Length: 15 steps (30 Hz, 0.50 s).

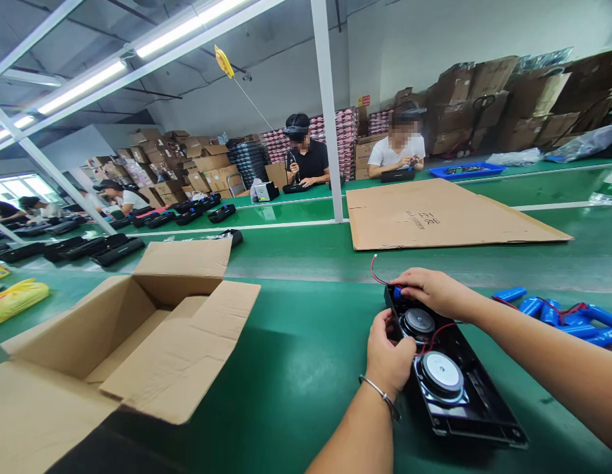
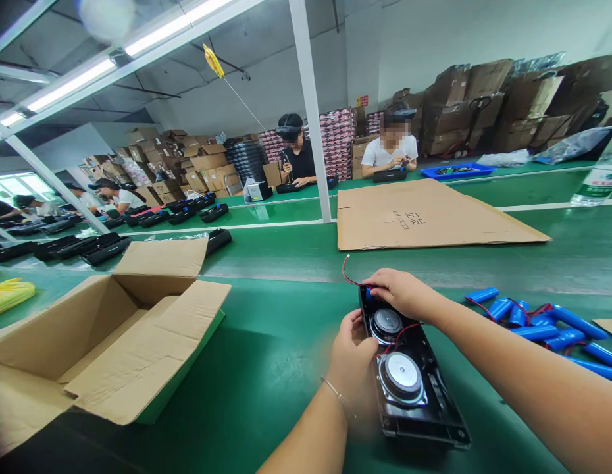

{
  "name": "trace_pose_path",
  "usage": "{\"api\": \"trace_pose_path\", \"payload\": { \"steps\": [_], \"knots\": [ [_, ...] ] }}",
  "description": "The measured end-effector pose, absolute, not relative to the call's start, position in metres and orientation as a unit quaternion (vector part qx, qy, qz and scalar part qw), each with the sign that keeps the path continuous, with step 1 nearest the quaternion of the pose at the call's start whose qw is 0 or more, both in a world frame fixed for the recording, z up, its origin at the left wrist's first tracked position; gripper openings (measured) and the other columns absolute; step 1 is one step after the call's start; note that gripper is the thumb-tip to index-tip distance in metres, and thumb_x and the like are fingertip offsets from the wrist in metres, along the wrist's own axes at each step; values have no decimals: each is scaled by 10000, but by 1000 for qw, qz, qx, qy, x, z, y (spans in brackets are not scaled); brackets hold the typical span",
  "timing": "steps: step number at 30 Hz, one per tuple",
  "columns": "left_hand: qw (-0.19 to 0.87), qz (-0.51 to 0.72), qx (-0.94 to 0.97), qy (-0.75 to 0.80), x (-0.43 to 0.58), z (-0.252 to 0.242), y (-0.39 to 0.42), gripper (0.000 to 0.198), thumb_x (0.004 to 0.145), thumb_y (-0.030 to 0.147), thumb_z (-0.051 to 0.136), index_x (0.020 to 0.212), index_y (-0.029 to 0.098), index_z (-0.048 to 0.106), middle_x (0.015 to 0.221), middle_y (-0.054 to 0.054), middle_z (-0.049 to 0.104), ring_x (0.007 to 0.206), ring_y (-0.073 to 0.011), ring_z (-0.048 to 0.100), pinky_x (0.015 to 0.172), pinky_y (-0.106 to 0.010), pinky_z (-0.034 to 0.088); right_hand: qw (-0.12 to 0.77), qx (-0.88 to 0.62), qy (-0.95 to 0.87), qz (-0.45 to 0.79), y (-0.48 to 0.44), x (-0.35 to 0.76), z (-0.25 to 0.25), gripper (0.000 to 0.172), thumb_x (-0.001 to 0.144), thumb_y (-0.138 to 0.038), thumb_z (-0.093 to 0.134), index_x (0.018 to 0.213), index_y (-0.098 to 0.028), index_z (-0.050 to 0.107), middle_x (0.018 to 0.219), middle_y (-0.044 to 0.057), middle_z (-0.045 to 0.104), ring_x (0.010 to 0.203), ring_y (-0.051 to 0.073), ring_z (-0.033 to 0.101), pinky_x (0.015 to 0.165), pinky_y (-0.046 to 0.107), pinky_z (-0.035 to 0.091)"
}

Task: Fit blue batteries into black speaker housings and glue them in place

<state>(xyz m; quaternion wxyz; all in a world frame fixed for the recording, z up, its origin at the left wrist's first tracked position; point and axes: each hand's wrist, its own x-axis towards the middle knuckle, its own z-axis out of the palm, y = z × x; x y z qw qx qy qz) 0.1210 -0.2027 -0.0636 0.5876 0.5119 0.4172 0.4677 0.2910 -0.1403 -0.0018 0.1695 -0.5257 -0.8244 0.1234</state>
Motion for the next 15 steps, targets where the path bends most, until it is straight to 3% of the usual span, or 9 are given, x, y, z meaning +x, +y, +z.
{"api": "trace_pose_path", "payload": {
  "steps": [15],
  "knots": [
    [594,467,507,414,121,-63,-204,557,652,107,540,1204,152,479,1173,-95,579,1055,-198,556,913,-282,433,213,-519,-822,103,-131,292,-17,359,849,-401,408,1092,-264,636,993,57,548,878,168,539,837,341,452]
  ]
}}
